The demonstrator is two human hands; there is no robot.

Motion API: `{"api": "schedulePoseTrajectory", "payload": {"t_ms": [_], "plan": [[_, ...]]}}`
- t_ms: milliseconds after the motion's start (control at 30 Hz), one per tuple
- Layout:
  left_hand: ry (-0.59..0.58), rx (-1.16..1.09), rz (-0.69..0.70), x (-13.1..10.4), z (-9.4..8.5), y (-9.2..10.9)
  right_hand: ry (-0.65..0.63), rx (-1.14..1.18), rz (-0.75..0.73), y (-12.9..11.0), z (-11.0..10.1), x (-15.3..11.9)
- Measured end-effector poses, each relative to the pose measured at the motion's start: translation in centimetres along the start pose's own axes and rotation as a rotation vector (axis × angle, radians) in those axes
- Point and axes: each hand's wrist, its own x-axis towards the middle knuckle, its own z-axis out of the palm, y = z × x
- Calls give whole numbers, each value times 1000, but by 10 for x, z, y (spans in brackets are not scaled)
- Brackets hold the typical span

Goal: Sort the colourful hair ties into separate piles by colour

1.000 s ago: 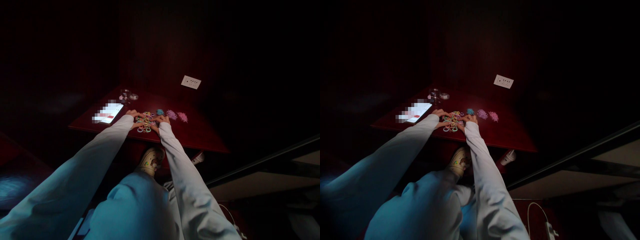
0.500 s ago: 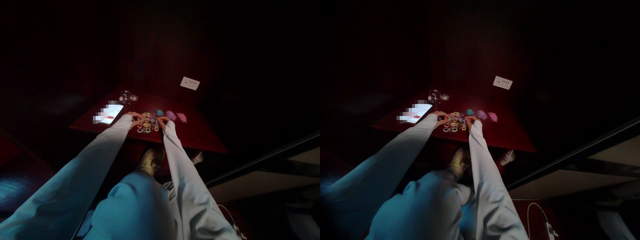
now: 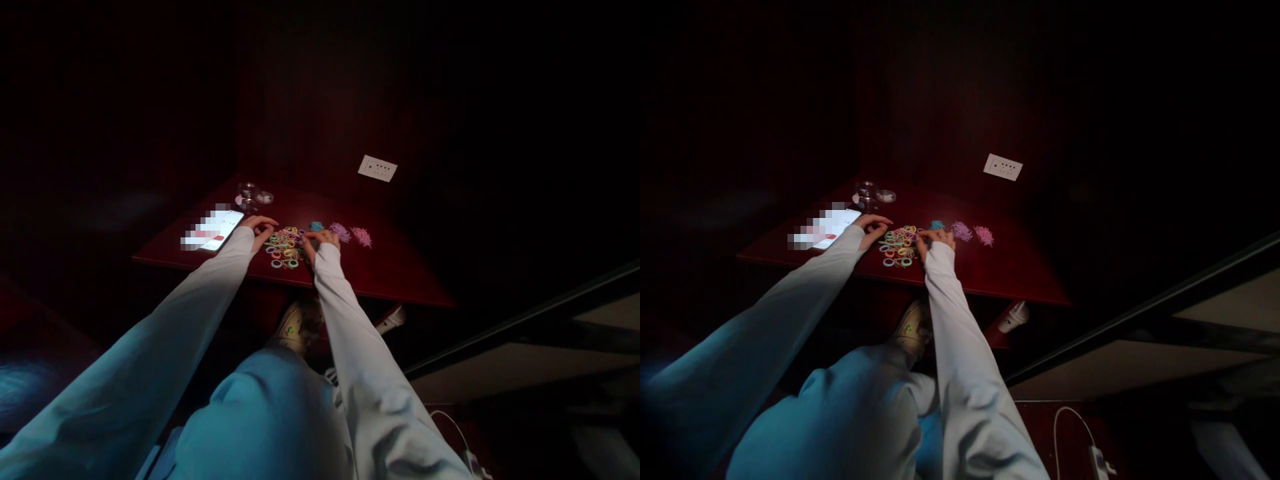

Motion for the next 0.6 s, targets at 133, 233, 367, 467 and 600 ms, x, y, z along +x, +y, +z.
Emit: {"api": "schedulePoseTrajectory", "payload": {"t_ms": [133, 233, 367, 467, 600], "plan": [[-20, 182, 2, -6, 0, 6, -71, -212, -168, -29, 7, -6], [-94, 306, -87, -9, 0, 18, -100, -258, -171, -36, 10, -7], [-187, 343, -87, -10, 0, 25, -75, -192, -41, -26, 10, -5], [-196, 301, -32, -8, 1, 21, -22, -100, 133, -19, 9, -2], [-266, 223, -26, -2, 5, 14, 76, 12, 342, -13, 12, 2]]}}
